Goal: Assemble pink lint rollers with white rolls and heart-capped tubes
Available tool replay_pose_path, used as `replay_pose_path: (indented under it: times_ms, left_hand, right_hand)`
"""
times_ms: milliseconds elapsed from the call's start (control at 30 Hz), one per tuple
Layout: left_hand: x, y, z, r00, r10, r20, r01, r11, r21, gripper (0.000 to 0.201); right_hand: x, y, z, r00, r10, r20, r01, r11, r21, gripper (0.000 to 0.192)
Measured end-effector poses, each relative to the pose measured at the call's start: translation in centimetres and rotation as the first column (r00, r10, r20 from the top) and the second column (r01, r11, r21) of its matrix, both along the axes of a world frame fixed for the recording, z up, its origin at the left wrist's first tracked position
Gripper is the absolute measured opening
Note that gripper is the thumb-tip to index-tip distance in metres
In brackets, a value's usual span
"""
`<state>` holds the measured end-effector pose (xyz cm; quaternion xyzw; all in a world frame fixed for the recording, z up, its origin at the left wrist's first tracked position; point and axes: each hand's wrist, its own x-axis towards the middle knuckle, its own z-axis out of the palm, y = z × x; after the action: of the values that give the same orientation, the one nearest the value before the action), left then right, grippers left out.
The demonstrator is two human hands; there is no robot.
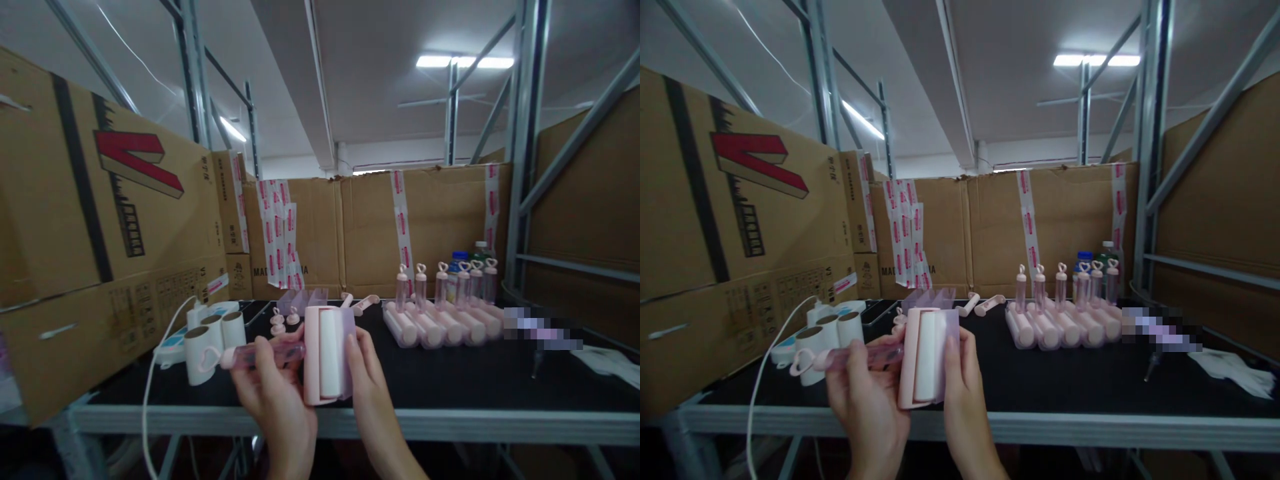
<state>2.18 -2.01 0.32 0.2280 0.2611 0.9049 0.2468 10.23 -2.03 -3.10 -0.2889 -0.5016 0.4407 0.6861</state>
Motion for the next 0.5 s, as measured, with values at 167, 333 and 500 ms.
replay_pose_path:
  times_ms: [167, 333, 500]
  left_hand:
    - [0.7, 0.3, -0.9, 0.995, 0.027, -0.098, -0.028, 1.000, -0.008, 0.022]
    - [-2.2, 1.6, -0.7, 0.891, -0.332, -0.309, 0.330, 0.942, -0.059, 0.026]
    - [-5.0, 2.6, -1.0, 0.638, -0.455, -0.621, 0.415, 0.883, -0.220, 0.030]
  right_hand:
    - [-0.5, 0.3, -1.7, 0.998, 0.003, 0.056, -0.006, 0.999, 0.041, 0.039]
    - [3.2, 1.3, -2.3, 0.992, 0.008, 0.123, -0.015, 0.998, 0.055, 0.043]
    - [8.0, 0.5, -0.8, 0.857, 0.191, 0.479, -0.250, 0.966, 0.062, 0.066]
